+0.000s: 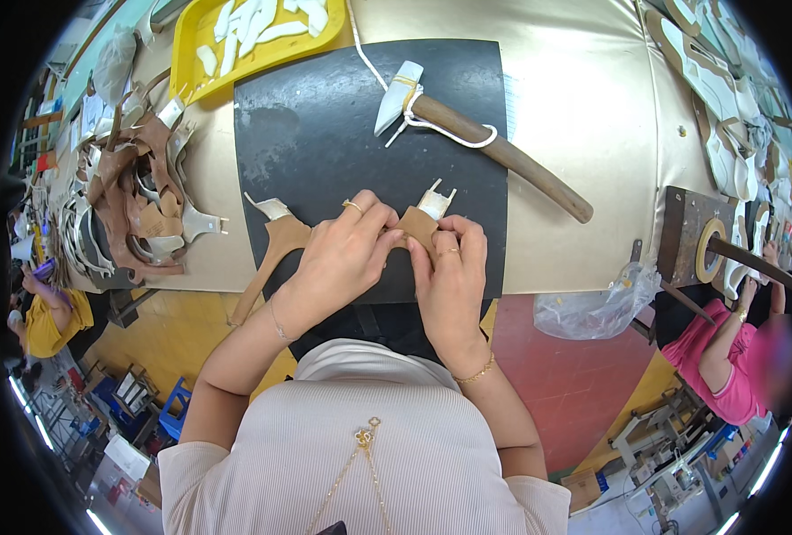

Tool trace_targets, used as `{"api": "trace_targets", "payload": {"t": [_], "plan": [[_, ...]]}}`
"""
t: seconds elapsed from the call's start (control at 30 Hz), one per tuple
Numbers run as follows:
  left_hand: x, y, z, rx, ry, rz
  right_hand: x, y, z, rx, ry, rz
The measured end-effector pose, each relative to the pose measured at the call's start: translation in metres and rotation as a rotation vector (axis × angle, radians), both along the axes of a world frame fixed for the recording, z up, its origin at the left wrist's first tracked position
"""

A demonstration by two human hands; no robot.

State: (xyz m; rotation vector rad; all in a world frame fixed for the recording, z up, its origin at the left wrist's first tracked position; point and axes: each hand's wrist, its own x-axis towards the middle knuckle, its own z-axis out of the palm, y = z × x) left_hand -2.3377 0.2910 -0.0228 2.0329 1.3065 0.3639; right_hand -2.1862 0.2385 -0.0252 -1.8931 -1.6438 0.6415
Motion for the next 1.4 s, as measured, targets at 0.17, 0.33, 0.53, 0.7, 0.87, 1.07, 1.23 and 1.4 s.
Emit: {"api": "trace_targets", "payload": {"t": [0.17, 0.33, 0.53, 0.7, 0.87, 1.07, 1.23, 1.4], "plan": [[0.001, -0.022, -0.001, 0.165, -0.035, 0.098, 0.000, 0.002, 0.003, -0.061, 0.007, -0.004], [-0.005, -0.063, -0.007, 0.401, 0.088, -0.065, -0.001, 0.004, 0.004, -0.068, 0.017, -0.003], [0.003, -0.077, -0.018, 0.487, 0.291, -0.050, 0.004, -0.010, 0.011, -0.092, 0.096, -0.075], [0.003, -0.076, -0.015, 0.504, 0.340, -0.088, 0.008, -0.020, 0.010, -0.088, 0.074, -0.096], [0.004, -0.077, -0.014, 0.500, 0.373, -0.087, 0.011, -0.017, 0.008, -0.067, 0.089, -0.123], [0.005, -0.079, -0.013, 0.496, 0.437, -0.110, 0.011, -0.015, 0.010, -0.093, 0.076, -0.122], [0.006, -0.077, -0.014, 0.510, 0.429, -0.098, 0.010, -0.014, 0.010, -0.123, 0.049, -0.123], [0.007, -0.077, -0.016, 0.556, 0.422, -0.111, 0.021, -0.016, 0.020, -0.214, 0.177, -0.129]]}}
